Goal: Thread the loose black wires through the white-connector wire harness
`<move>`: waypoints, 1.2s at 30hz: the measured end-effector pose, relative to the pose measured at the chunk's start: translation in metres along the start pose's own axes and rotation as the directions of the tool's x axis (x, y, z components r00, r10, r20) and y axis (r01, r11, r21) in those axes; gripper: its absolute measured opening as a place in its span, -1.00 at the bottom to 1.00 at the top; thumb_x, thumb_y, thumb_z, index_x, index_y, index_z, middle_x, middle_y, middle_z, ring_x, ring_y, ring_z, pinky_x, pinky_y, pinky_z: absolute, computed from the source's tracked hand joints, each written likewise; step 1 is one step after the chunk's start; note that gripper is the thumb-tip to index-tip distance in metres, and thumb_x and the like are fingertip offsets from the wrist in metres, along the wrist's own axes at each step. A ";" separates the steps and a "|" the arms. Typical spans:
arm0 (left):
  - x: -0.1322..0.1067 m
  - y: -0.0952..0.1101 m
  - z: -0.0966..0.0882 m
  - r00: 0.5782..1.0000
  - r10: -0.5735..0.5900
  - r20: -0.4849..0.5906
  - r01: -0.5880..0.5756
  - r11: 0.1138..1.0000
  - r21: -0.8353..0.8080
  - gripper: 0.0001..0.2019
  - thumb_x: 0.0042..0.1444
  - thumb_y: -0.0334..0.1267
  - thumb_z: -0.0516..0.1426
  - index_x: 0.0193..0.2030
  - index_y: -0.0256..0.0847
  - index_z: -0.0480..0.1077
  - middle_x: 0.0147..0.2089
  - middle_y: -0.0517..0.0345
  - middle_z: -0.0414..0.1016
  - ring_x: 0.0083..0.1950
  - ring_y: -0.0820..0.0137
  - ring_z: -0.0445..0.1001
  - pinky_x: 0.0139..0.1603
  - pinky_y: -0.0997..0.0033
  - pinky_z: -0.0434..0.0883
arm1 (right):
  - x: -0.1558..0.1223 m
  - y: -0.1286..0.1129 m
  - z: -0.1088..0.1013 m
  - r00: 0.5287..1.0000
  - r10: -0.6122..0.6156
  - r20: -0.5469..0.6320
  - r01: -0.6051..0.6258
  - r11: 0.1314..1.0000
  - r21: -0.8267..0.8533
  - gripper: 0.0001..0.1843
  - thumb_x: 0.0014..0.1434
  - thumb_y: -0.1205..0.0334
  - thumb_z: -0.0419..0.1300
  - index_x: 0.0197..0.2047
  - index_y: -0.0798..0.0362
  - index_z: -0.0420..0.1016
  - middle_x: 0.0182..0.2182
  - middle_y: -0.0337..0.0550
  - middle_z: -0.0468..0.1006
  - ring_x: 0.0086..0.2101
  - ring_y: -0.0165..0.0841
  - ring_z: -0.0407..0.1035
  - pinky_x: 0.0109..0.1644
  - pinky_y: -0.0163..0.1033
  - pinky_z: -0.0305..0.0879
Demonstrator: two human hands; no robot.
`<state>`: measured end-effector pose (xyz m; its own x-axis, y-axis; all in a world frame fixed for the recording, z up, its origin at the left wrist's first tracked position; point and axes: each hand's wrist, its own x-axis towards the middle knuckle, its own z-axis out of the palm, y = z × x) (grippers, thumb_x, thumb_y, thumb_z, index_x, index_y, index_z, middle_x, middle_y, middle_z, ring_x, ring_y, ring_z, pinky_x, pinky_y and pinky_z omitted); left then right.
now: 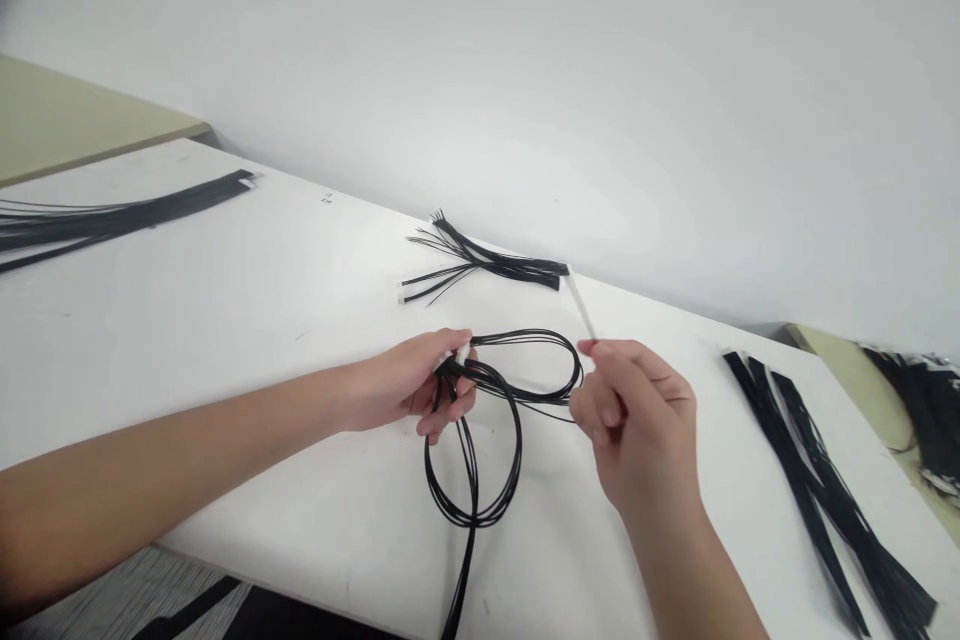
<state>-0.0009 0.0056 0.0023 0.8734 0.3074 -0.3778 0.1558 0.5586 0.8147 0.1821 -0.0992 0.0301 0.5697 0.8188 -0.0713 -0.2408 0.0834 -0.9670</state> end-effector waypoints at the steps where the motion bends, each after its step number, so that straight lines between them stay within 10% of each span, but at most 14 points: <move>1: 0.000 0.001 -0.001 1.000 0.002 0.021 -0.002 1.000 0.010 -0.59 0.25 -0.05 -0.18 -0.50 -0.24 0.21 -0.57 0.19 0.35 -0.70 0.52 0.19 -0.53 0.38 0.34 | -0.001 0.001 0.000 0.999 0.035 0.029 -0.033 0.997 -0.070 -0.85 -0.07 0.22 0.35 -0.47 0.10 0.51 -0.82 -0.44 0.07 -0.79 -0.60 -0.03 -0.67 -0.37 -0.11; 11: 0.006 -0.003 -0.010 0.991 0.027 0.130 -0.034 0.998 0.051 -0.58 0.24 0.01 -0.16 -0.50 -0.23 0.20 -0.62 0.23 0.28 -0.72 0.53 0.16 -0.57 0.41 0.33 | -0.002 -0.001 0.003 0.924 0.282 0.260 -0.180 0.918 -0.353 -0.78 -0.09 0.23 0.26 -0.63 0.10 0.34 -0.80 -0.44 0.01 -0.72 -0.61 -0.13 -0.61 -0.35 -0.26; 36: 0.013 -0.005 -0.012 0.992 -0.037 0.121 0.033 0.999 0.035 -0.54 0.18 0.12 -0.11 -0.51 -0.22 0.19 -0.64 0.28 0.23 -0.72 0.52 0.18 -0.52 0.38 0.34 | 0.000 -0.001 0.001 0.929 0.167 0.330 -0.031 0.924 -0.380 -0.82 -0.05 0.32 0.15 -0.63 0.08 0.29 -0.73 -0.41 0.05 -0.66 -0.56 -0.08 -0.61 -0.37 -0.16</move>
<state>0.0041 0.0167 -0.0117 0.9166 0.1910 -0.3513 0.2004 0.5409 0.8168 0.1817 -0.0991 0.0314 0.2303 0.9620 -0.1468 0.0585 -0.1642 -0.9847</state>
